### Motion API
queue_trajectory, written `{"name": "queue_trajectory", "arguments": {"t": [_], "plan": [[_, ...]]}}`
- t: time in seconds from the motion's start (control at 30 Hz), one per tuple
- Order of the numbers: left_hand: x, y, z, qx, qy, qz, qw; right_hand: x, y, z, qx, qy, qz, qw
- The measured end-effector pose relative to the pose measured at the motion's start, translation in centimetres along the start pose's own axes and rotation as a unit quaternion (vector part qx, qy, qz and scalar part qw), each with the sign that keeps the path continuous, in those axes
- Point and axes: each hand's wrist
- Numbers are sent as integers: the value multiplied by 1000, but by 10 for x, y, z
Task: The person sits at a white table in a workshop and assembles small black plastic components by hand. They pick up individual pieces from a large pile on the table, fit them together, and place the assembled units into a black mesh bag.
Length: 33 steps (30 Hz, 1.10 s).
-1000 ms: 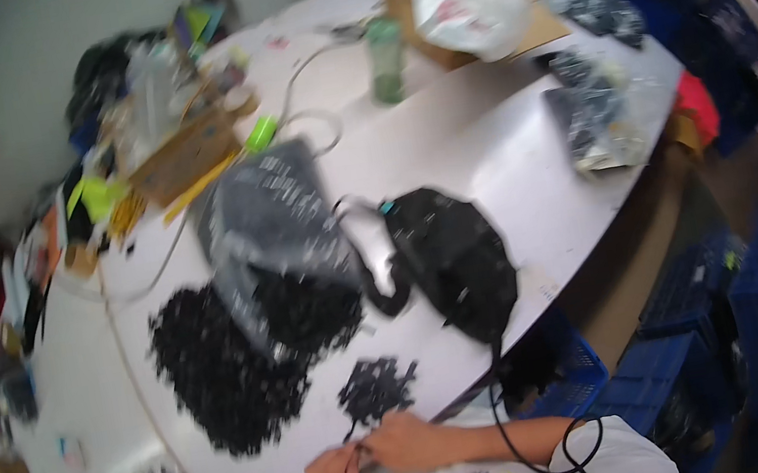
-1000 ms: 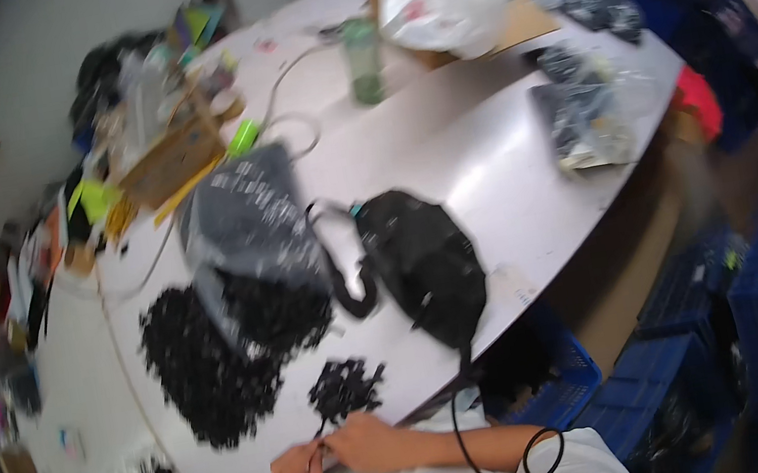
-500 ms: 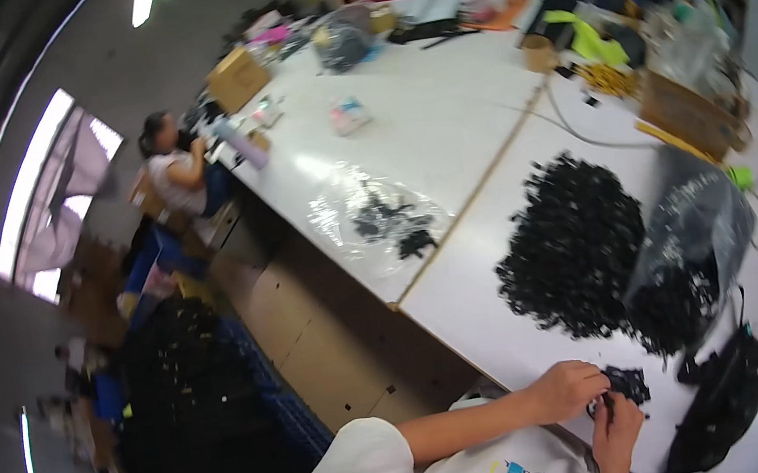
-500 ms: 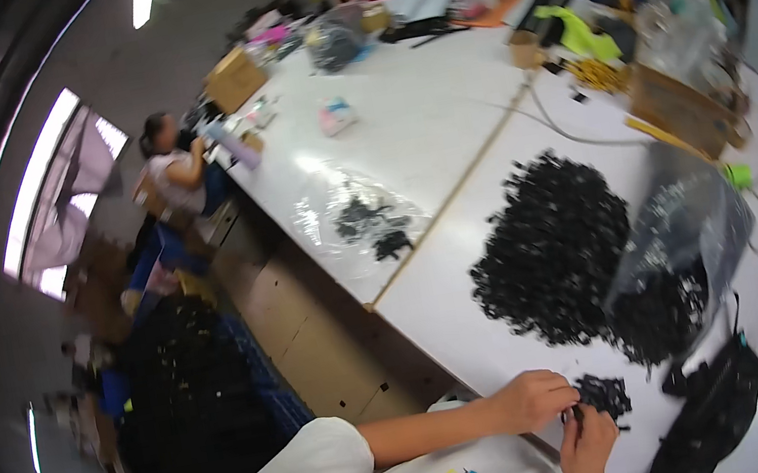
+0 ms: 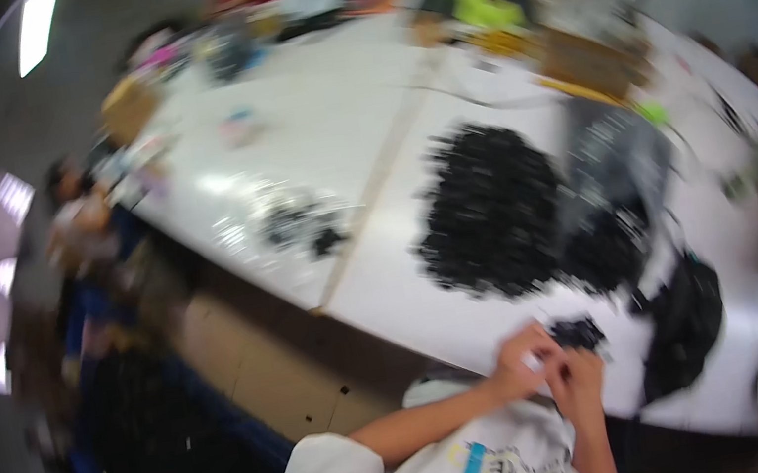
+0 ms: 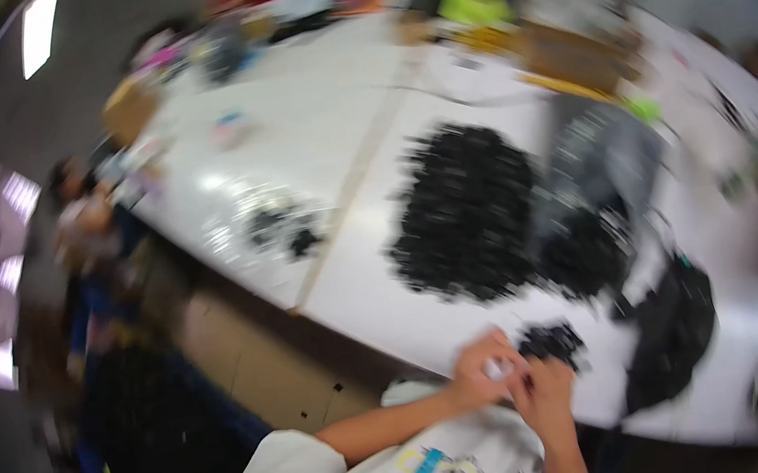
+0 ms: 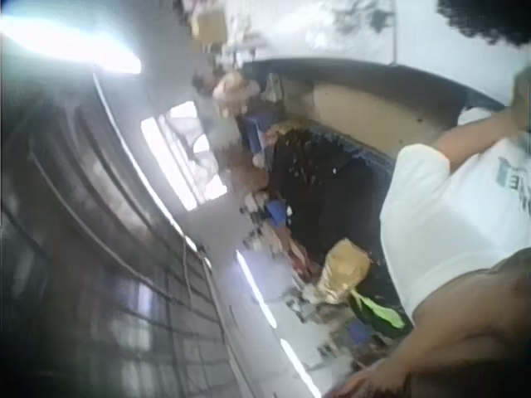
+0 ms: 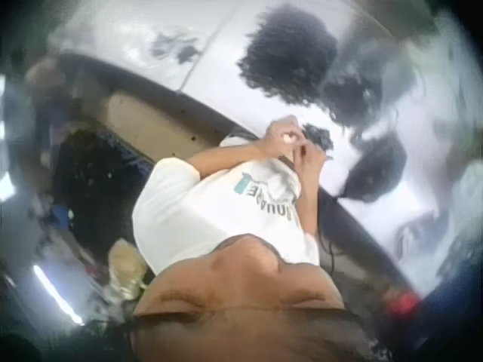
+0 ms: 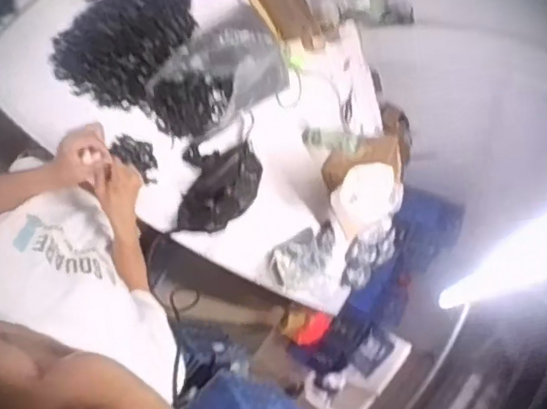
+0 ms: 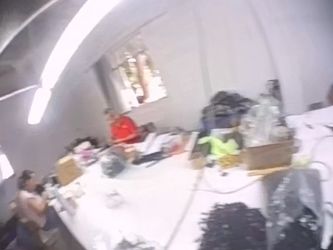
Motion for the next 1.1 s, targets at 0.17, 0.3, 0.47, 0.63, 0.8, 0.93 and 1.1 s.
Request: {"name": "queue_trajectory", "arguments": {"t": [0.17, 0.3, 0.47, 0.63, 0.8, 0.93, 1.1], "plan": [[39, 10, 25, 239, 156, 32, 958, 12, -21, -9, 45, 78, -31, 995], [50, 3, 15, 150, 18, 216, 965, 3, -29, -24, -55, -6, -32, 998], [58, -19, -2, 207, -50, 399, 892, 6, -29, -24, -86, -93, -19, 992], [34, -27, 3, 295, 104, 308, 898, 15, -27, -18, -99, -133, 21, 986], [31, -32, -13, 207, -16, 284, 936, 18, -22, -18, -98, -133, 49, 985], [32, -25, -6, 266, 27, 257, 929, 22, -22, -11, -94, -114, 65, 987], [33, -29, -1, 304, 6, 295, 906, 17, -17, -14, -99, -124, 75, 984]]}}
Point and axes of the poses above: each hand's wrist, its own x-axis towards the middle knuckle, its own y-axis out of the palm, z = x × y, and after that the axes turned 3 degrees about -y, right-handed
